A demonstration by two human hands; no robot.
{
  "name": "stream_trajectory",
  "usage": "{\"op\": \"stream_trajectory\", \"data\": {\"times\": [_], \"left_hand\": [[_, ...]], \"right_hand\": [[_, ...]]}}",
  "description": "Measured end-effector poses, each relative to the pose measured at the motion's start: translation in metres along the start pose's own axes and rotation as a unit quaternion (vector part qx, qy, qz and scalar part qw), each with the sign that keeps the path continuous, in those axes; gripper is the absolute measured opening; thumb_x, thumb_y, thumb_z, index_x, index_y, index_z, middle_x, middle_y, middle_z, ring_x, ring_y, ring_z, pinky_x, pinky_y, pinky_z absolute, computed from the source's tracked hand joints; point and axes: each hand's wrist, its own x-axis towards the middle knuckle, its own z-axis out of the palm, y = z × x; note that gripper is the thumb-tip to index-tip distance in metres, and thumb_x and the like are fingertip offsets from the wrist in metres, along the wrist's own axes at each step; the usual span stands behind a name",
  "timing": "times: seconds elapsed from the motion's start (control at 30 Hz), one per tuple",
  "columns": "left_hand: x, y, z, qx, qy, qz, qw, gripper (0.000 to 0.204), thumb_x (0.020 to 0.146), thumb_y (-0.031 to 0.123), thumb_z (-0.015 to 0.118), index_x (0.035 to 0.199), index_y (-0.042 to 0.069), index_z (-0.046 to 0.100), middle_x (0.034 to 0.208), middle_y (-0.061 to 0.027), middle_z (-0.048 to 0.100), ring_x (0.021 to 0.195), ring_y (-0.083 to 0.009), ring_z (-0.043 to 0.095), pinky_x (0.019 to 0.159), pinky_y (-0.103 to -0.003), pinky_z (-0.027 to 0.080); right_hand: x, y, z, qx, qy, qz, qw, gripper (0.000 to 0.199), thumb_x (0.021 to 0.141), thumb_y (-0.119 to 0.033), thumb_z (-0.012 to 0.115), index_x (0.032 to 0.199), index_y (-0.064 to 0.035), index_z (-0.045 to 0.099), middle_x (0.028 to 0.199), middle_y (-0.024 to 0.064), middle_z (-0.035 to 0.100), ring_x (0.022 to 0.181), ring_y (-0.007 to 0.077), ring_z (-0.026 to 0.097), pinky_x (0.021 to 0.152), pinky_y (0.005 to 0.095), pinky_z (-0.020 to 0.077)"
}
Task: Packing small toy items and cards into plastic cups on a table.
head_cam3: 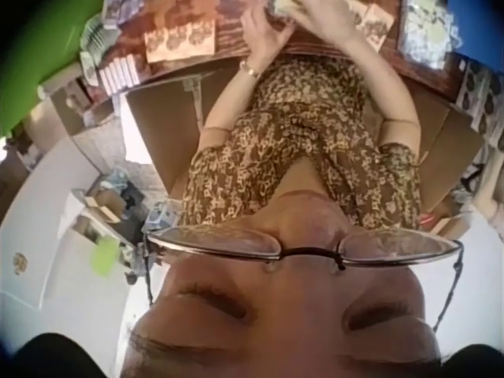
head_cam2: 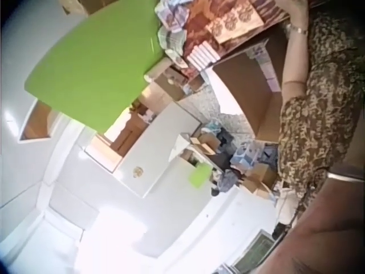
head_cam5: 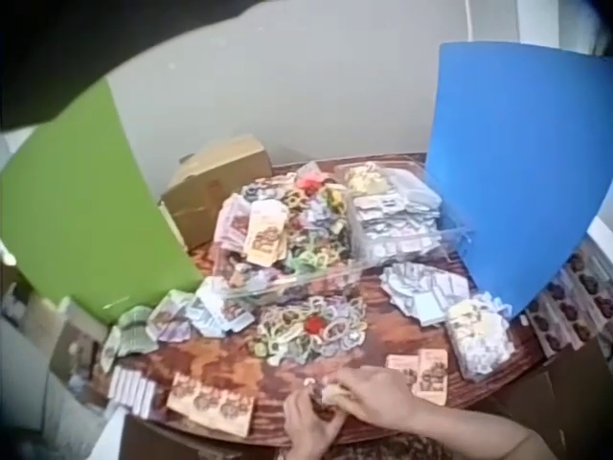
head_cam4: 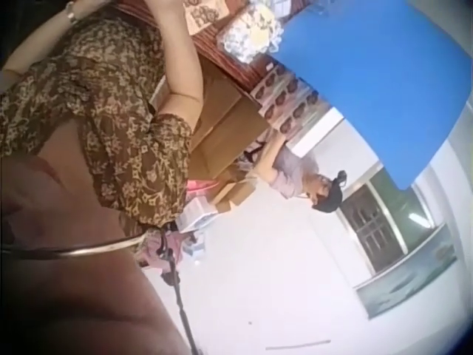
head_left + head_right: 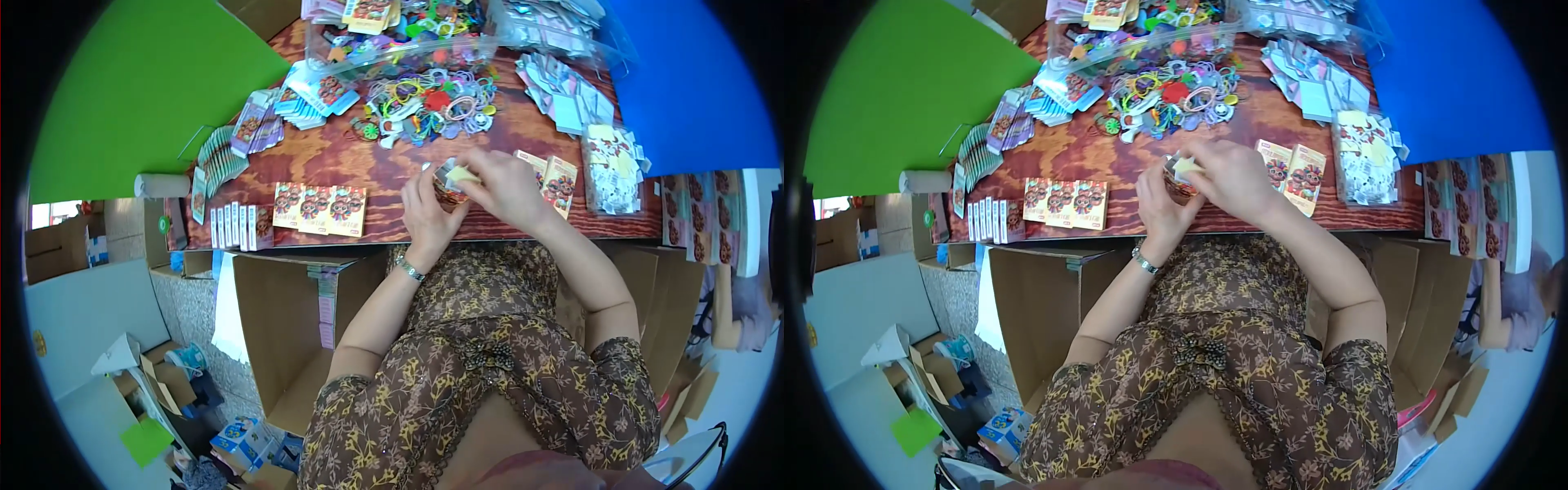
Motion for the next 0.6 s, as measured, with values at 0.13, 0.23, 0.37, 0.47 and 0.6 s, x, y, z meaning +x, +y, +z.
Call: {"op": "stream_trajectory", "data": {"times": [0.13, 0.23, 0.37, 0.47, 0.6], "left_hand": [[-0.001, -0.004, -0.005, -0.021, 0.016, -0.025, 0.999, 0.083, 0.068, 0.02, 0.088, 0.137, 0.0, 0.046, 0.121, -0.0185, 0.053, 0.112, -0.0381, 0.052, 0.093, -0.046, 0.047], [-0.003, -0.01, -0.006, -0.029, 0.029, -0.026, 0.999, 0.082, 0.069, 0.017, 0.085, 0.138, 0.0, 0.045, 0.122, -0.0187, 0.053, 0.113, -0.0382, 0.052, 0.092, -0.046, 0.047], [-0.001, -0.013, -0.007, -0.006, 0.027, -0.014, 1.0, 0.081, 0.069, 0.015, 0.085, 0.138, -0.001, 0.044, 0.124, -0.0184, 0.053, 0.113, -0.0387, 0.051, 0.092, -0.046, 0.048], [-0.002, -0.007, -0.007, -0.025, 0.04, -0.028, 0.999, 0.084, 0.068, 0.017, 0.087, 0.138, -0.001, 0.044, 0.125, -0.0185, 0.052, 0.113, -0.0386, 0.051, 0.092, -0.046, 0.047], [-0.003, -0.01, -0.006, -0.026, 0.046, -0.027, 0.998, 0.091, 0.066, 0.02, 0.09, 0.14, -0.001, 0.041, 0.124, -0.0193, 0.052, 0.113, -0.0389, 0.051, 0.092, -0.046, 0.047]], "right_hand": [[0.005, -0.011, 0.019, -0.11, 0.003, -0.061, 0.992, 0.033, 0.08, -0.021, 0.079, 0.11, -0.011, 0.067, 0.093, 0.0059, 0.069, 0.081, 0.0271, 0.067, 0.067, 0.0378, 0.0541], [0.004, -0.013, 0.017, -0.071, 0.037, -0.098, 0.992, 0.038, 0.077, -0.023, 0.079, 0.112, -0.012, 0.068, 0.096, 0.0032, 0.068, 0.083, 0.0254, 0.065, 0.068, 0.038, 0.0535], [0.004, -0.015, 0.022, -0.113, 0.03, -0.173, 0.978, 0.035, 0.077, -0.023, 0.078, 0.11, -0.0142, 0.069, 0.094, 0.0006, 0.067, 0.081, 0.0219, 0.062, 0.068, 0.0342, 0.0499], [-0.001, -0.006, 0.033, -0.214, 0.013, -0.198, 0.957, 0.03, 0.078, -0.024, 0.076, 0.107, -0.0166, 0.071, 0.099, -0.0012, 0.066, 0.081, 0.019, 0.06, 0.068, 0.0314, 0.0463], [0.002, -0.013, 0.024, -0.137, 0.076, -0.141, 0.978, 0.034, 0.076, -0.015, 0.079, 0.108, -0.0113, 0.07, 0.106, 0.004, 0.067, 0.084, 0.0222, 0.063, 0.07, 0.0347, 0.0506]]}}
